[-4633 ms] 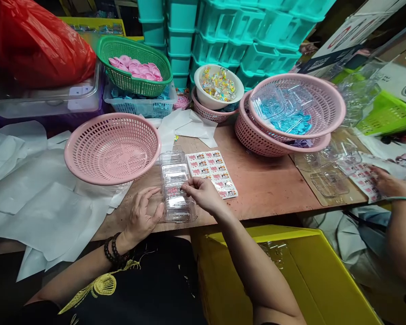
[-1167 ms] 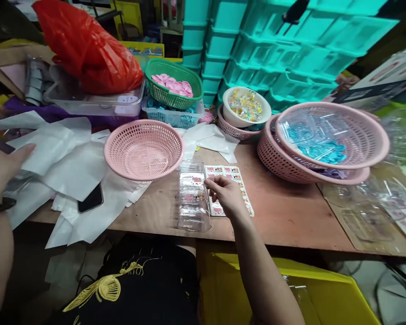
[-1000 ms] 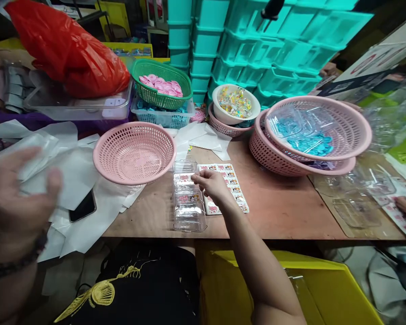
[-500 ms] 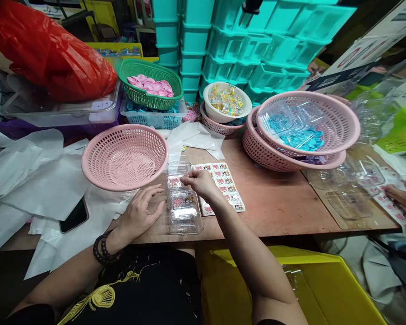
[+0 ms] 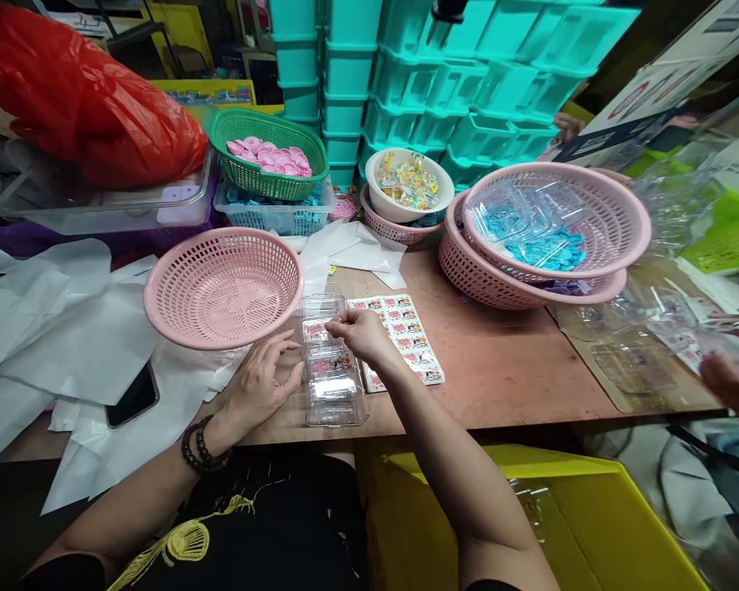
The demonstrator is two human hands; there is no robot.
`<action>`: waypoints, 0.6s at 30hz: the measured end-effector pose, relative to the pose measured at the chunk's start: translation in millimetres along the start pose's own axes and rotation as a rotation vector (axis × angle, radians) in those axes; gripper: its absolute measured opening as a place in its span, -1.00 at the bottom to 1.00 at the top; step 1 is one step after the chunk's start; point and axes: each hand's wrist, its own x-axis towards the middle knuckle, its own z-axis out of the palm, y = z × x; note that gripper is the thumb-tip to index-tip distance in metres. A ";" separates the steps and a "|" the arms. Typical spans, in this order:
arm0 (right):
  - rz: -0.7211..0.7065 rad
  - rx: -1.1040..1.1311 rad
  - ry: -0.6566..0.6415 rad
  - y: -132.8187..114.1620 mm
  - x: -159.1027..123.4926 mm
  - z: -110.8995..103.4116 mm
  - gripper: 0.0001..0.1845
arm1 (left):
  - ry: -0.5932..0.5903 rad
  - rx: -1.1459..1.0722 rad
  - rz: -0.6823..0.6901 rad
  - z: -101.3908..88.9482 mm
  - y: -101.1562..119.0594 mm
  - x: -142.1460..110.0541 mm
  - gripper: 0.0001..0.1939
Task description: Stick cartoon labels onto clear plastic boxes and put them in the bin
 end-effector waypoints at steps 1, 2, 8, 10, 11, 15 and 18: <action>-0.009 -0.009 0.002 0.4 0.1 0.6 -0.50 | -0.022 0.003 0.021 0.5 0.8 1.5 -0.76; -0.020 -0.023 0.004 0.8 0.3 1.2 -0.52 | -0.054 0.010 0.040 1.0 2.2 3.2 -0.72; -0.103 -0.246 0.084 1.4 3.0 3.4 -0.64 | -0.256 0.117 0.019 5.4 10.5 12.5 -0.37; -0.147 -0.402 0.119 -0.1 2.7 5.3 -0.69 | -0.271 0.159 0.004 6.4 10.8 13.8 -0.35; -0.160 -0.499 0.140 -1.2 1.8 6.9 -0.70 | -0.274 0.173 0.001 6.8 10.6 14.3 -0.35; -0.174 -0.924 0.241 -10.0 -6.4 13.6 -0.59 | -0.282 0.173 0.005 7.7 8.0 15.6 -0.36; -0.125 -1.101 0.301 -20.0 -9.9 8.0 -0.44 | -0.316 0.128 0.025 5.8 2.0 13.8 -0.31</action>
